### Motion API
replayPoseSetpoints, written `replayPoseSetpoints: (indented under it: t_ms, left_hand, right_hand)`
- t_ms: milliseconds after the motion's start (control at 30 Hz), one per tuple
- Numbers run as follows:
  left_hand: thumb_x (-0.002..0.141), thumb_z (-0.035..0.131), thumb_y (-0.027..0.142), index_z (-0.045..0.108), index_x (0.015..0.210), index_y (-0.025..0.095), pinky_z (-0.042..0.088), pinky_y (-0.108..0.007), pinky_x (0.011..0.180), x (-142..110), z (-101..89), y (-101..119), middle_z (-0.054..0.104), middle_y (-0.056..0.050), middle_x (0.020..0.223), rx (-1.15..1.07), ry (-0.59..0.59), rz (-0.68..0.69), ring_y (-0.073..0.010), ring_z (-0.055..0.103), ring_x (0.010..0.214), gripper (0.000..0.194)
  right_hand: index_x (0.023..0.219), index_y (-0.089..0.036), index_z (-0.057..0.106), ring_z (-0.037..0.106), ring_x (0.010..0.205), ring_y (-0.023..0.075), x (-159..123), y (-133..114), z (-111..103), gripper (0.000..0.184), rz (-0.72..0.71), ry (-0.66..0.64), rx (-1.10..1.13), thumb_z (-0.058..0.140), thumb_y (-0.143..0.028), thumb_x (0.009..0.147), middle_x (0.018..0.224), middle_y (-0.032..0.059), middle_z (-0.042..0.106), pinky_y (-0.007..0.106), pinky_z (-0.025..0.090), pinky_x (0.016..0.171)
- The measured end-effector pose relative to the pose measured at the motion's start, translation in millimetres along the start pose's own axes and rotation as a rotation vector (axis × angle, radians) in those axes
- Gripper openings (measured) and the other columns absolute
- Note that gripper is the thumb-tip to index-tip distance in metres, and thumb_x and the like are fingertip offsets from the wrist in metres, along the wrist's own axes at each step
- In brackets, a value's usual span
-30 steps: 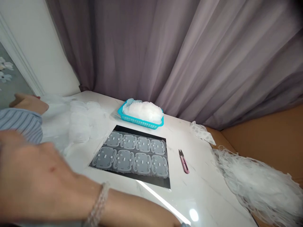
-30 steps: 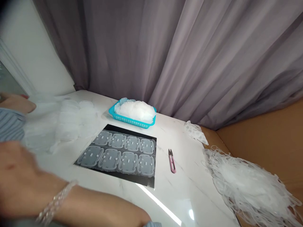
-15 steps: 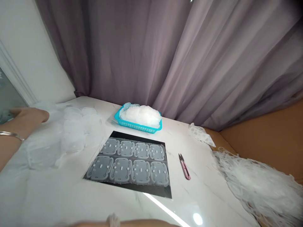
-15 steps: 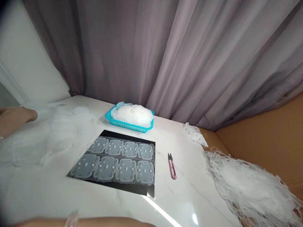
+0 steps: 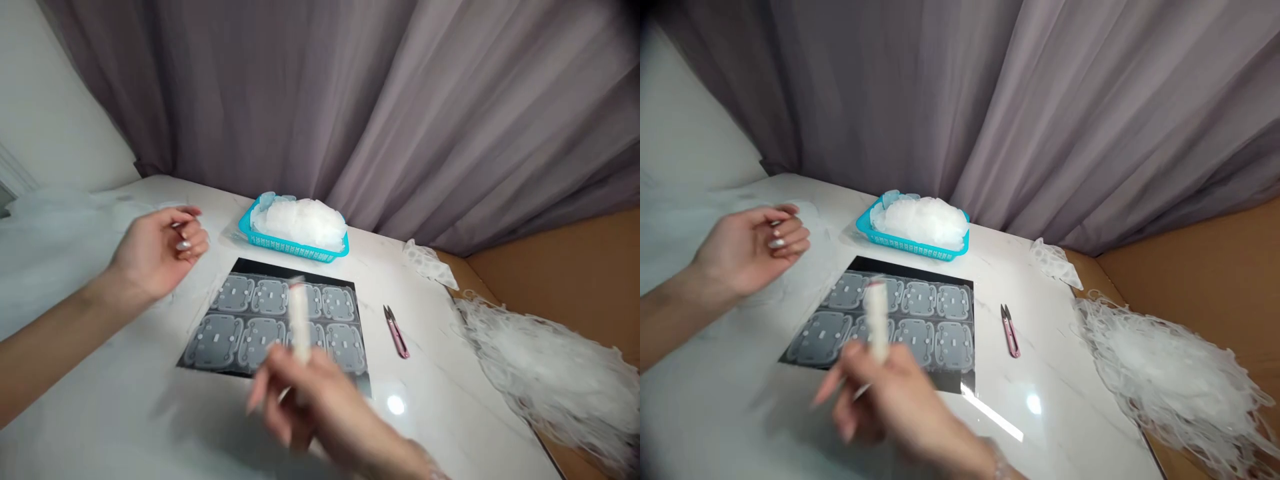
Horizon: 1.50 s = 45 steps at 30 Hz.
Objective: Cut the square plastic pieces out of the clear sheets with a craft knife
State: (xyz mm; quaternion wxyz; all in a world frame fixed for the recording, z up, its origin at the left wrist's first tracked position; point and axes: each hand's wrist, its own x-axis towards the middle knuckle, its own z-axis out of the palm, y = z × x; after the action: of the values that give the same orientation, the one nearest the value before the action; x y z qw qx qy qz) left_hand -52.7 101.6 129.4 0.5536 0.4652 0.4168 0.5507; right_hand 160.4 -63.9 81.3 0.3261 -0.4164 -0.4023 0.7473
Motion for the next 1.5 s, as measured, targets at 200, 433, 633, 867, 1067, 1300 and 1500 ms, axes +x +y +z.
replayPoseSetpoints:
  t_ms: [200,433,633,867,1067,1300,1500]
  left_hand:
    - [0.096,0.048,0.031,0.069,0.115,0.027,0.046,-0.038,0.097,-35,40.0,-59,0.069,-0.005,0.121,0.937,-0.778,0.307,-0.024,0.061,0.113,0.029]
    - [0.096,0.054,0.042,0.039,0.152,0.026,0.037,-0.061,0.106,-14,50.5,-125,0.043,-0.02,0.154,1.622,-0.738,0.744,-0.0434,0.038,0.141,0.06]
    - [0.097,0.048,0.049,0.039,0.153,0.026,0.054,-0.047,0.068,-35,56.3,-119,0.061,-0.026,0.127,1.835,-0.548,0.66,-0.0425,0.061,0.106,0.061]
    - [0.094,0.051,0.056,0.037,0.152,0.009,0.047,-0.039,0.05,-81,68.8,-110,0.069,-0.028,0.092,2.04,-0.523,0.412,-0.0331,0.065,0.063,0.076]
    - [0.099,0.044,0.049,0.047,0.146,0.009,0.052,-0.051,0.086,-58,72.9,-121,0.054,-0.026,0.141,1.676,-0.72,0.834,-0.0398,0.055,0.124,0.062]
    - [0.099,0.044,0.049,0.046,0.147,0.015,0.027,-0.051,0.117,-26,74.8,-144,0.043,-0.019,0.154,1.346,-0.909,0.838,-0.0363,0.038,0.143,0.059]
    - [0.098,0.044,0.052,0.043,0.148,0.016,0.029,-0.05,0.116,-31,73.5,-145,0.039,-0.025,0.155,1.348,-0.886,0.802,-0.038,0.035,0.145,0.061]
  right_hand:
    - [0.08,-0.02,0.065,0.07,0.072,0.0181,-12,-42,-84,0.054,-0.541,0.786,-0.21,0.036,-0.062,0.098,0.072,0.0045,0.07,0.03,0.053,0.073]
    - [0.082,-0.022,0.062,0.069,0.056,0.0171,-22,37,-70,0.044,-0.498,0.654,-1.101,0.029,-0.043,0.105,0.067,0.0042,0.071,0.026,0.055,0.051]
    - [0.094,-0.015,0.063,0.067,0.115,0.0362,-27,70,-64,0.027,-0.72,0.5,-1.78,0.038,-0.025,0.102,0.12,0.0272,0.069,0.042,0.062,0.087]
    - [0.113,-0.018,0.059,0.071,0.11,0.0305,-41,49,-96,0.025,-0.523,0.541,-1.632,0.04,-0.029,0.103,0.123,0.0204,0.07,0.039,0.064,0.084]
    - [0.142,-0.025,0.046,0.075,0.086,0.0247,-34,19,-108,0.056,-0.363,0.771,-1.059,0.02,-0.056,0.103,0.101,0.0095,0.074,0.037,0.062,0.07]
    - [0.115,-0.022,0.065,0.066,0.071,0.0184,28,-22,-112,0.036,-0.349,0.831,-0.798,0.048,-0.049,0.099,0.084,0.0044,0.069,0.033,0.054,0.069]
    - [0.111,-0.021,0.071,0.067,0.074,0.0189,50,-12,-118,0.031,-0.331,0.775,-0.814,0.054,-0.043,0.097,0.08,0.0031,0.071,0.031,0.054,0.068]
